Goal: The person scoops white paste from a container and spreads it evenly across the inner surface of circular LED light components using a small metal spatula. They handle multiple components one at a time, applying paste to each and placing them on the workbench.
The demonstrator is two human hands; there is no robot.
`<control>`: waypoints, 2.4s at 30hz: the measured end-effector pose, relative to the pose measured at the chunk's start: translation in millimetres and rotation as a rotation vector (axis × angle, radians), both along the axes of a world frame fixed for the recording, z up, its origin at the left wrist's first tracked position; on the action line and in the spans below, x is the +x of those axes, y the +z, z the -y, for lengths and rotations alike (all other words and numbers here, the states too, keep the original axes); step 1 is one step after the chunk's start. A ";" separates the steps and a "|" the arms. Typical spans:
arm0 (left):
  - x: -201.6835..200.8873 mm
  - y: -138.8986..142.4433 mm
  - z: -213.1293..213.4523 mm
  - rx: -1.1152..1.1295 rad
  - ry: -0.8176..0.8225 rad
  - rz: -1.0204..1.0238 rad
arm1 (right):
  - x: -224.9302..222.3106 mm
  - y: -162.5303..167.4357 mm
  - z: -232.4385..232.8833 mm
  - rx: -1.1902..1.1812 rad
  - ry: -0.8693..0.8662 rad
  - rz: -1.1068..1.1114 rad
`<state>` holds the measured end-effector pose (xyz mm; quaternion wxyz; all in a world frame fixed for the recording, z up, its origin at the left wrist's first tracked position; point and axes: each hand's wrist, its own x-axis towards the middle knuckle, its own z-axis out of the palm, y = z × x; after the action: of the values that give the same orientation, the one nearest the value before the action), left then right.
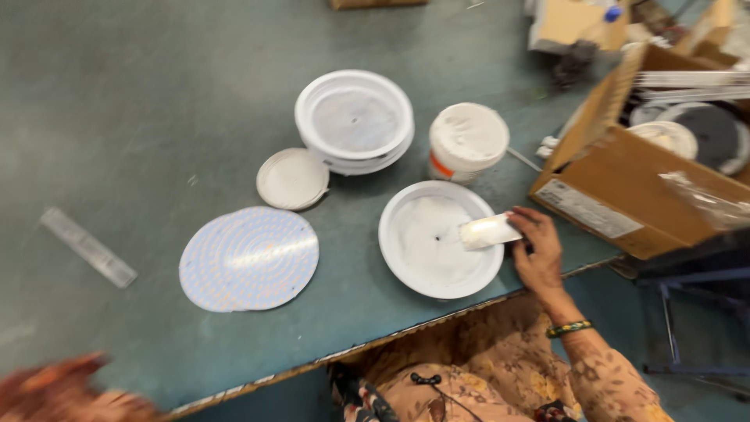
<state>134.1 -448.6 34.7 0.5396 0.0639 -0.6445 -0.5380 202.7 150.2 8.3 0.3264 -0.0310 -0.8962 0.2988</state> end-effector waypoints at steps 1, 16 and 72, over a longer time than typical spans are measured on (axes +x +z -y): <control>-8.3 2.3 -26.7 0.008 -0.171 0.075 | 0.3 4.4 3.2 -0.027 0.005 0.011; -132.4 -24.0 -317.5 -0.676 -1.160 0.543 | -24.5 103.8 8.5 0.495 0.387 0.009; -54.8 -17.6 -116.2 -0.986 -0.167 0.924 | 0.6 -74.2 -45.1 -1.466 0.171 -0.259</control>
<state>79.2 -332.3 17.1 0.1319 -0.0162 -0.9814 -0.1388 203.3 195.3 -65.9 0.3006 -0.1352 -0.4210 0.8450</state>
